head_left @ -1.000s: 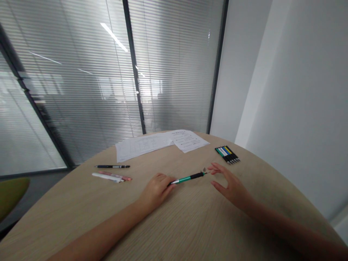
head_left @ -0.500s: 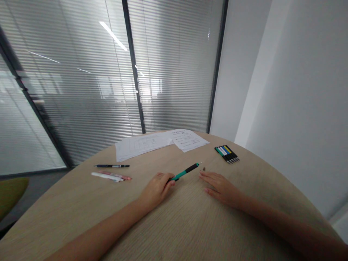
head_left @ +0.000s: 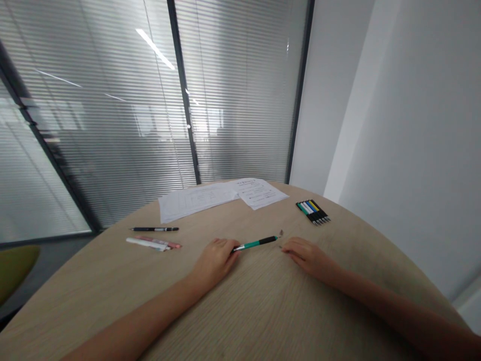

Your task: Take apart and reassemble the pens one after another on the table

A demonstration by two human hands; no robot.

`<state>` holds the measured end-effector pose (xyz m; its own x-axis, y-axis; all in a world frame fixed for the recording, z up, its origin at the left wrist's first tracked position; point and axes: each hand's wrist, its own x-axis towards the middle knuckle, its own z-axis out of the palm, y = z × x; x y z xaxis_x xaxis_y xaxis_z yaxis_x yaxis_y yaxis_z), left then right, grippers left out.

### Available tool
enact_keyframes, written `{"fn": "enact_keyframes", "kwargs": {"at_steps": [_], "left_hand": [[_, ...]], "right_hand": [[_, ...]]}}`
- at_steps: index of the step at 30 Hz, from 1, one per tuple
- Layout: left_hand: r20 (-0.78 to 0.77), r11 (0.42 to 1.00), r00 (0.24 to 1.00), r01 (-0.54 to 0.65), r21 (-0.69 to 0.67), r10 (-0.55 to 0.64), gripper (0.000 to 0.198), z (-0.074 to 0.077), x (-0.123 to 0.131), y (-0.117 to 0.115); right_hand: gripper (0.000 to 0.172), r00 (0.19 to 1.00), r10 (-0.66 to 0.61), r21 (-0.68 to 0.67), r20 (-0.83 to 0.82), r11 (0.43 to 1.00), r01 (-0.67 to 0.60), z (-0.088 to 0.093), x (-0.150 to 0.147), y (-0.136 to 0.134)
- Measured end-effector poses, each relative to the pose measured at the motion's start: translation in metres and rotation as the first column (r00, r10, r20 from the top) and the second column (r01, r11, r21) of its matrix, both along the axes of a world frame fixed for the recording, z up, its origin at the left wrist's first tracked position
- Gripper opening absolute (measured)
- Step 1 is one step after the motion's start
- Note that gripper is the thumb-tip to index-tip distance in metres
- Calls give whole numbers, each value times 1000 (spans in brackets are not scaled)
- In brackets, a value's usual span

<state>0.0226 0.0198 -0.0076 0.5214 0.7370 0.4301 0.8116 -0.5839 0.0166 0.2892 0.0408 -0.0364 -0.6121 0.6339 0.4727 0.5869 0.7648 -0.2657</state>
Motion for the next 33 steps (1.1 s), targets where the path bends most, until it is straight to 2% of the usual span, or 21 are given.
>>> {"fn": "enact_keyframes", "kwargs": {"at_steps": [3, 6, 12, 20, 33], "left_hand": [[-15, 1000, 1000, 18, 5, -18, 15, 0, 1, 0], [-25, 1000, 999, 25, 10, -25, 16, 0, 1, 0], [-31, 999, 999, 34, 9, -34, 14, -2, 1, 0], [-53, 1000, 998, 15, 8, -14, 12, -1, 1, 0], [-32, 1000, 999, 7, -7, -8, 14, -1, 2, 0]], "right_hand": [[26, 1000, -11, -9, 0, 1000, 11, 2, 0, -1], [33, 996, -87, -12, 6, 996, 87, 1, 2, 0], [14, 972, -223, -80, 72, 970, 229, 1, 6, 2], [16, 947, -319, -2, 30, 948, 319, 5, 4, -1], [14, 961, -257, 23, -97, 965, 261, 6, 7, -1]]}}
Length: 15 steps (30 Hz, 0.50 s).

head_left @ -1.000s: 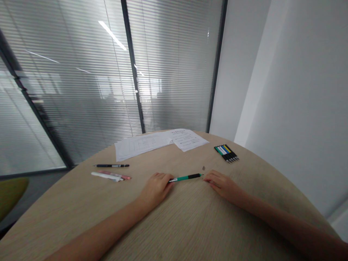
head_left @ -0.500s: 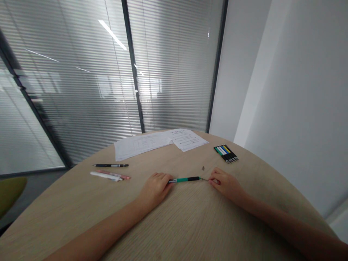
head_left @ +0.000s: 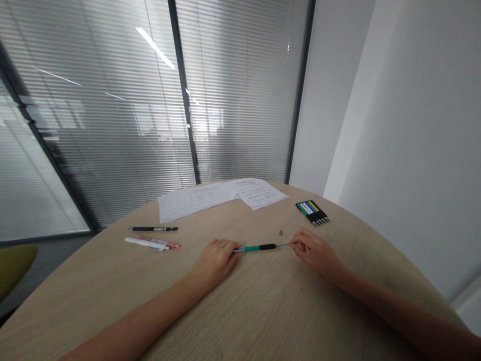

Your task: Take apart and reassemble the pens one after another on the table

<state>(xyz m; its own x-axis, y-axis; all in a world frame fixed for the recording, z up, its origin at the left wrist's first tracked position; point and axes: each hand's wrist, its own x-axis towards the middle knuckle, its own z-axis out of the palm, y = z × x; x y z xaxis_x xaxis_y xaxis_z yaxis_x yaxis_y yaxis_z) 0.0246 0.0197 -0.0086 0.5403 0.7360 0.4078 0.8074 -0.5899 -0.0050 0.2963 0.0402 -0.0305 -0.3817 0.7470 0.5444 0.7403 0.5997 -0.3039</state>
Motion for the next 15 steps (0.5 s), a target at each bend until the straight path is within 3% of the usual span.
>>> {"fn": "enact_keyframes", "kwargs": {"at_steps": [15], "left_hand": [[29, 999, 999, 41, 14, -42, 15, 1, 0, -1]], "right_hand": [[15, 999, 43, -36, -29, 998, -44, 2, -3, -3]]}}
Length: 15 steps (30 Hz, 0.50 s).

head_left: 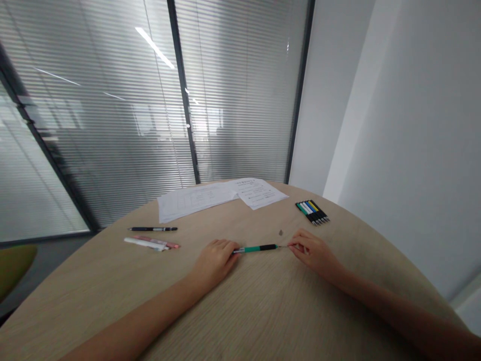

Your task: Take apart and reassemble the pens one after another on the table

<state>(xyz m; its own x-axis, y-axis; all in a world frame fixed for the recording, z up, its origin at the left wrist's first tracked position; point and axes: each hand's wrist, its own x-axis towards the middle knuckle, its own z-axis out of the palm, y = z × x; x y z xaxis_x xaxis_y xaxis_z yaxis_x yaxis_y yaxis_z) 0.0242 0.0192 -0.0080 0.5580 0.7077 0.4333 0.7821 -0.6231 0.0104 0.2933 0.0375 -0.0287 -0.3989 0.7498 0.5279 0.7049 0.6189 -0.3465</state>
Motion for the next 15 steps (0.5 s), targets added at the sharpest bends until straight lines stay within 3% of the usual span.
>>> {"fn": "enact_keyframes", "kwargs": {"at_steps": [9, 15], "left_hand": [[-17, 998, 998, 61, 28, -60, 18, -1, -2, -1], [-23, 997, 997, 69, 25, -69, 18, 0, -2, -2]], "right_hand": [[14, 995, 52, -29, -82, 998, -54, 6, -3, -5], [15, 988, 69, -119, -137, 989, -85, 9, -6, -8]]}}
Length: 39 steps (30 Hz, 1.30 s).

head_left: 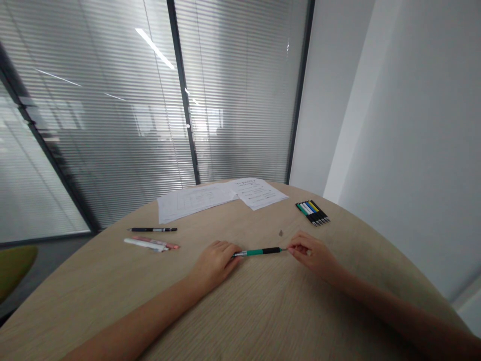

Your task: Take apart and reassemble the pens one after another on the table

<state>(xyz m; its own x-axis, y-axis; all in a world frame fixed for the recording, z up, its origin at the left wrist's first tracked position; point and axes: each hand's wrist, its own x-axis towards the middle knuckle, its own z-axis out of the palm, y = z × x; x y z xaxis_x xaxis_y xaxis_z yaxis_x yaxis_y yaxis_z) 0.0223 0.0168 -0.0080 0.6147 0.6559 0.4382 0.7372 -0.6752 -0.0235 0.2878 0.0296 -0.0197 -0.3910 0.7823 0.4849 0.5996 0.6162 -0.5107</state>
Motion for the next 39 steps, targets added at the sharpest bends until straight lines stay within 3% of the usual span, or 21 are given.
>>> {"fn": "enact_keyframes", "kwargs": {"at_steps": [5, 10, 16, 23, 30, 34, 39], "left_hand": [[26, 998, 999, 35, -47, -33, 18, 3, 1, -1], [73, 996, 997, 8, -91, -2, 20, 4, 0, 0], [107, 985, 989, -82, -151, 99, 21, 0, -2, 5], [148, 961, 968, -164, -224, 200, 20, 4, -2, 5], [79, 965, 976, -187, -183, 204, 17, 2, 0, 5], [44, 978, 983, -174, -119, 180, 16, -1, 0, 4], [23, 982, 984, -173, -74, 175, 15, -1, 0, 3]], "right_hand": [[12, 999, 4, -71, -54, 997, -7, -3, -5, -4], [24, 982, -75, -111, -171, 992, 56, -8, -2, 5], [29, 981, -173, 52, -83, 983, 178, -15, 6, 34], [29, 990, -144, -43, 3, 989, 144, -21, -2, 59], [16, 988, -135, -73, 78, 987, 140, -15, -6, 62], [19, 979, -184, -232, -84, 960, 160, -11, -4, 56], [23, 907, -167, -478, -386, 878, -42, -5, -12, 43]]}}
